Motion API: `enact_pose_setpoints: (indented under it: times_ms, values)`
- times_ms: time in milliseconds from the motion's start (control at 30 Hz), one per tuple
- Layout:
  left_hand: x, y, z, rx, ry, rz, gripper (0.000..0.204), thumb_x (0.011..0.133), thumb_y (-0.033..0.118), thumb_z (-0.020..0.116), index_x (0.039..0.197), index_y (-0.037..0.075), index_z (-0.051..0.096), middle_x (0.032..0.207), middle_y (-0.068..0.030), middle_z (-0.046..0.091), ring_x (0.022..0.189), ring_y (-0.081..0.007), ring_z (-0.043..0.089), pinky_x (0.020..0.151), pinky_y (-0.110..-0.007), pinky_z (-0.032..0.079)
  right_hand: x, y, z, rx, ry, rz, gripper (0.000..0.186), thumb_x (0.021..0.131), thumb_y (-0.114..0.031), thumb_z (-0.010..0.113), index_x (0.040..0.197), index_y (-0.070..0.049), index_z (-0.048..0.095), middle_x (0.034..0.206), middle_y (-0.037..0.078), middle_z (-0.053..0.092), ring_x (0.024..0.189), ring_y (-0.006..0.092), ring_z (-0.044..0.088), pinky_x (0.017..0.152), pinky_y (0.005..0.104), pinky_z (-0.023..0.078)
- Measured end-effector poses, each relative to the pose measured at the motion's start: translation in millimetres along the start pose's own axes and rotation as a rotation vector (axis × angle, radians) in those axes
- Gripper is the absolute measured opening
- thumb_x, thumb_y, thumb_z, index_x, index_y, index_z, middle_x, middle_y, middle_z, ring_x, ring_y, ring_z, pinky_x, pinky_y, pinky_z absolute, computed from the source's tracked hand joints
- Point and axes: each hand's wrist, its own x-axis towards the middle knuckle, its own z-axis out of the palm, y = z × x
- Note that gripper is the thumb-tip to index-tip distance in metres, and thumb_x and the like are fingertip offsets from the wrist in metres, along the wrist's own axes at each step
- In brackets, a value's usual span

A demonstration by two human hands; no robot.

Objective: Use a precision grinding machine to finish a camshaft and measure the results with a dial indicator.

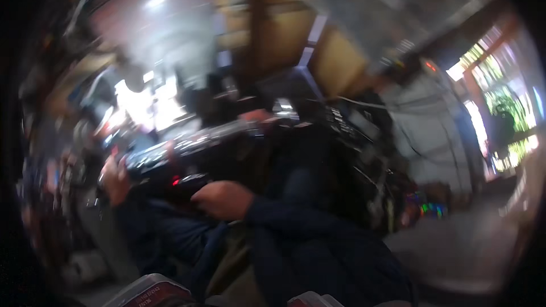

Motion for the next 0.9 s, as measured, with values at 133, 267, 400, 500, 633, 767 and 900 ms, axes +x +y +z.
enact_pose_setpoints:
  times_ms: [133,267,400,500,633,767,900]
  values:
    - [33.3,41.6,25.3,-0.016,0.137,-0.182,0.063,0.093,0.055,0.051,0.124,0.001,0.056,0.109,-0.0254,0.063,0.111,-0.0435,0.054,0.094,-0.050,0.041,-38.2,-7.7,-34.2,-0.004,0.144,0.014,0.021,0.082,-0.017,0.066,0.100,-0.005,0.066,0.090,0.012,0.067,0.084,0.0323,0.065,0.079,0.0407,0.053]
    - [46.4,52.9,28.5,0.028,0.079,-0.393,0.051,0.092,0.054,0.056,0.106,0.005,0.064,0.094,-0.0209,0.065,0.091,-0.0418,0.059,0.088,-0.048,0.044,-54.1,-7.4,-43.0,0.128,-0.004,0.137,0.025,0.084,-0.017,0.063,0.106,-0.006,0.067,0.101,0.013,0.069,0.096,0.0318,0.065,0.086,0.0422,0.052]
    - [46.8,99.3,17.0,-0.255,0.500,-0.396,0.046,0.097,0.042,0.054,0.105,-0.002,0.062,0.100,-0.0188,0.067,0.096,-0.0363,0.062,0.085,-0.045,0.046,-59.0,-4.6,-51.2,0.197,0.106,0.112,0.034,0.089,-0.020,0.061,0.118,-0.003,0.058,0.107,0.016,0.063,0.102,0.0333,0.061,0.088,0.0410,0.050]
    - [35.3,167.1,-14.1,-0.677,0.479,-0.461,0.049,0.100,0.041,0.049,0.113,-0.005,0.057,0.104,-0.0173,0.066,0.101,-0.0319,0.061,0.088,-0.042,0.046,-52.6,-11.6,-64.6,0.125,0.257,0.142,0.052,0.089,-0.026,0.063,0.132,0.000,0.048,0.123,0.022,0.054,0.115,0.0371,0.054,0.096,0.0424,0.046]
    - [4.8,287.7,-42.3,-1.281,0.175,-0.184,0.062,0.101,0.050,0.038,0.124,-0.007,0.050,0.121,-0.0199,0.055,0.115,-0.0306,0.054,0.095,-0.041,0.045,-39.4,-31.3,-88.9,0.214,0.615,0.012,0.070,0.087,-0.025,0.068,0.141,0.002,0.035,0.133,0.024,0.045,0.126,0.0379,0.045,0.105,0.0434,0.038]
    - [-8.3,353.1,-58.1,-1.534,-0.223,0.320,0.062,0.099,0.047,0.044,0.131,-0.006,0.050,0.118,-0.0206,0.063,0.118,-0.0364,0.056,0.102,-0.045,0.042,-75.3,-27.2,-122.3,0.194,1.224,0.245,0.056,0.085,-0.009,0.068,0.131,0.000,0.037,0.125,0.018,0.050,0.115,0.0272,0.050,0.103,0.0404,0.037]
    - [31.3,280.3,-53.0,-0.698,0.165,0.345,0.069,0.095,0.057,0.046,0.115,-0.008,0.059,0.120,-0.0249,0.062,0.115,-0.0388,0.059,0.100,-0.045,0.044,-157.6,31.1,-160.5,0.464,1.832,0.415,0.053,0.084,-0.007,0.067,0.128,0.000,0.039,0.117,0.013,0.051,0.105,0.0199,0.051,0.093,0.0353,0.042]
